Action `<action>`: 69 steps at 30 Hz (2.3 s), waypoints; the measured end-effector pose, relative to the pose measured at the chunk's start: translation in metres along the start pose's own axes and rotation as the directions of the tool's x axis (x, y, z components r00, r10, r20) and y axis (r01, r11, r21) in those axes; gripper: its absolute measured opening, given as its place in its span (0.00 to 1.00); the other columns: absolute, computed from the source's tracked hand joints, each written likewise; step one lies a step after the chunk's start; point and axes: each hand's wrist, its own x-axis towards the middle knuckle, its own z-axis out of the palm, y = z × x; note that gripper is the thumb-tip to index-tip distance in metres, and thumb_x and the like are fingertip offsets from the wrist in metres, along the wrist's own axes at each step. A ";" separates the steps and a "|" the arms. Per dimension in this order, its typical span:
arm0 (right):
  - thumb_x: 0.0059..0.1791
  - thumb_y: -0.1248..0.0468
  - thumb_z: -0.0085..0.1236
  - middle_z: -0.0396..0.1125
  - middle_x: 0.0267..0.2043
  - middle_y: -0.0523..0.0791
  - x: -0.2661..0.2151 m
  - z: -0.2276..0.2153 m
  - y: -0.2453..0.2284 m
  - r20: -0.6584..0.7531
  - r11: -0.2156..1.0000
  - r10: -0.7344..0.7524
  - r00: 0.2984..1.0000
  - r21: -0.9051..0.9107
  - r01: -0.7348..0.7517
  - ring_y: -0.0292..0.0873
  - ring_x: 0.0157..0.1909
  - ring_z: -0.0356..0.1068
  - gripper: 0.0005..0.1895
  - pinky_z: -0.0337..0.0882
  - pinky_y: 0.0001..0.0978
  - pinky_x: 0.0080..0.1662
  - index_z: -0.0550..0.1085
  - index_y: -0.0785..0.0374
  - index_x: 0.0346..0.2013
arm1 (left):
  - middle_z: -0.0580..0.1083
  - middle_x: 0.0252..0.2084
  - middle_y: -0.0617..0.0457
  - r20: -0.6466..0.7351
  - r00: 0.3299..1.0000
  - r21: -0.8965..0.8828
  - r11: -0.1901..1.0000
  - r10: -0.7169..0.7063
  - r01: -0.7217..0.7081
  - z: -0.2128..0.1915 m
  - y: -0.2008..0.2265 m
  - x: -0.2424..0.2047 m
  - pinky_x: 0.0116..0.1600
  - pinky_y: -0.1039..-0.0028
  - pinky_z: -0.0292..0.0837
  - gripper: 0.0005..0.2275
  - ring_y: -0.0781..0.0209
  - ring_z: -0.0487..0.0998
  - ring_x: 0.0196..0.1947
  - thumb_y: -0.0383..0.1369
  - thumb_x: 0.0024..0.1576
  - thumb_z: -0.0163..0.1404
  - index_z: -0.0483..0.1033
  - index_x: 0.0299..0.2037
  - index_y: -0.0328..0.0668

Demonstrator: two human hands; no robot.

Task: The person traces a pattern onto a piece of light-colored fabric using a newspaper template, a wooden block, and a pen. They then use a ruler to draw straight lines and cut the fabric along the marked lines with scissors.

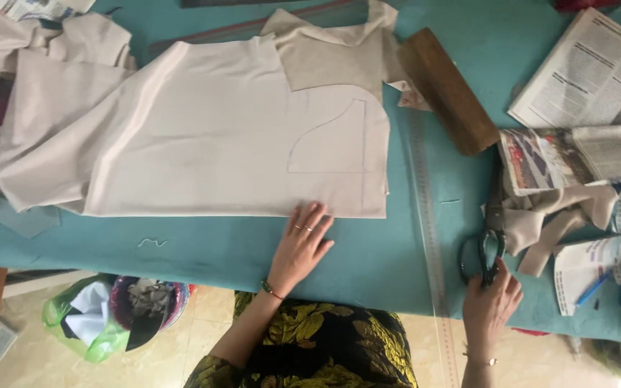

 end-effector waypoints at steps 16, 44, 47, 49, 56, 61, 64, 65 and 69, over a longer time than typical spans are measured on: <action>0.54 0.69 0.54 0.69 0.52 0.59 -0.042 -0.047 -0.043 0.325 0.472 0.495 0.806 0.678 -0.564 0.44 0.48 0.69 0.31 0.66 0.35 0.44 0.64 0.62 0.74 | 0.69 0.64 0.48 -0.090 0.994 -0.256 0.962 0.070 -0.091 -0.057 -0.043 -0.045 0.75 0.51 0.55 0.11 0.50 0.63 0.70 0.33 0.64 0.50 0.75 0.55 0.42; 0.49 0.47 0.39 0.72 0.59 0.45 -0.130 -0.126 -0.294 0.983 0.341 0.097 0.156 0.115 -0.933 0.43 0.60 0.71 0.39 0.67 0.39 0.62 0.59 0.41 0.77 | 0.70 0.63 0.48 -0.049 0.992 -0.552 0.831 -0.114 0.068 -0.089 -0.112 -0.059 0.40 0.75 0.76 0.12 0.64 0.75 0.37 0.38 0.65 0.47 0.73 0.53 0.43; 0.45 0.37 0.37 0.52 0.79 0.39 -0.122 -0.130 -0.319 0.943 0.491 -0.002 0.331 0.289 -0.822 0.40 0.80 0.49 0.43 0.50 0.43 0.74 0.56 0.44 0.75 | 0.57 0.75 0.53 -0.079 0.985 -0.238 0.956 0.155 -0.169 -0.093 -0.121 -0.056 0.72 0.48 0.56 0.14 0.48 0.55 0.75 0.41 0.65 0.50 0.76 0.58 0.49; 0.46 0.37 0.36 0.48 0.80 0.40 -0.116 -0.121 -0.328 0.949 0.513 0.006 0.316 0.269 -0.815 0.42 0.81 0.45 0.44 0.49 0.46 0.74 0.53 0.43 0.76 | 0.54 0.76 0.52 -0.037 0.983 -0.214 0.959 0.182 -0.186 -0.095 -0.121 -0.055 0.73 0.42 0.52 0.16 0.47 0.50 0.76 0.43 0.65 0.50 0.76 0.59 0.50; 0.52 0.44 0.39 0.57 0.33 0.42 -0.112 -0.090 -0.334 0.871 0.366 -0.182 0.457 0.491 -0.790 0.35 0.31 0.55 0.38 0.61 0.28 0.36 0.56 0.54 0.75 | 0.51 0.77 0.53 0.028 0.980 -0.131 0.973 0.198 -0.192 -0.090 -0.117 -0.052 0.74 0.38 0.50 0.21 0.48 0.43 0.78 0.48 0.64 0.47 0.73 0.63 0.46; 0.55 0.48 0.38 0.57 0.33 0.41 -0.126 -0.062 -0.325 0.817 0.447 -0.199 0.541 0.567 -0.692 0.33 0.30 0.55 0.32 0.60 0.29 0.32 0.58 0.58 0.71 | 0.52 0.77 0.53 0.035 0.982 -0.046 0.982 0.185 -0.183 -0.088 -0.114 -0.051 0.76 0.41 0.45 0.24 0.48 0.44 0.78 0.51 0.64 0.46 0.72 0.64 0.46; 0.54 0.45 0.37 0.55 0.33 0.41 -0.122 -0.067 -0.335 0.833 0.464 -0.163 0.529 0.538 -0.704 0.33 0.28 0.54 0.32 0.58 0.29 0.29 0.58 0.58 0.68 | 0.52 0.77 0.54 0.020 0.982 -0.003 0.983 0.186 -0.186 -0.089 -0.114 -0.050 0.77 0.43 0.47 0.25 0.49 0.45 0.78 0.51 0.64 0.46 0.72 0.64 0.45; 0.54 0.45 0.36 0.56 0.36 0.42 -0.118 -0.072 -0.340 0.849 0.499 -0.127 0.512 0.501 -0.707 0.34 0.28 0.55 0.31 0.59 0.30 0.31 0.60 0.57 0.67 | 0.51 0.78 0.54 0.023 0.982 0.020 0.982 0.188 -0.188 -0.089 -0.114 -0.050 0.77 0.44 0.47 0.25 0.50 0.44 0.78 0.52 0.64 0.46 0.72 0.64 0.44; 0.54 0.46 0.37 0.58 0.38 0.43 -0.126 -0.056 -0.338 0.853 0.479 -0.101 0.512 0.493 -0.726 0.36 0.29 0.60 0.32 0.70 0.35 0.33 0.58 0.59 0.69 | 0.51 0.78 0.55 0.035 0.980 0.036 0.980 0.197 -0.198 -0.088 -0.114 -0.050 0.77 0.45 0.46 0.26 0.50 0.44 0.78 0.52 0.64 0.45 0.70 0.66 0.43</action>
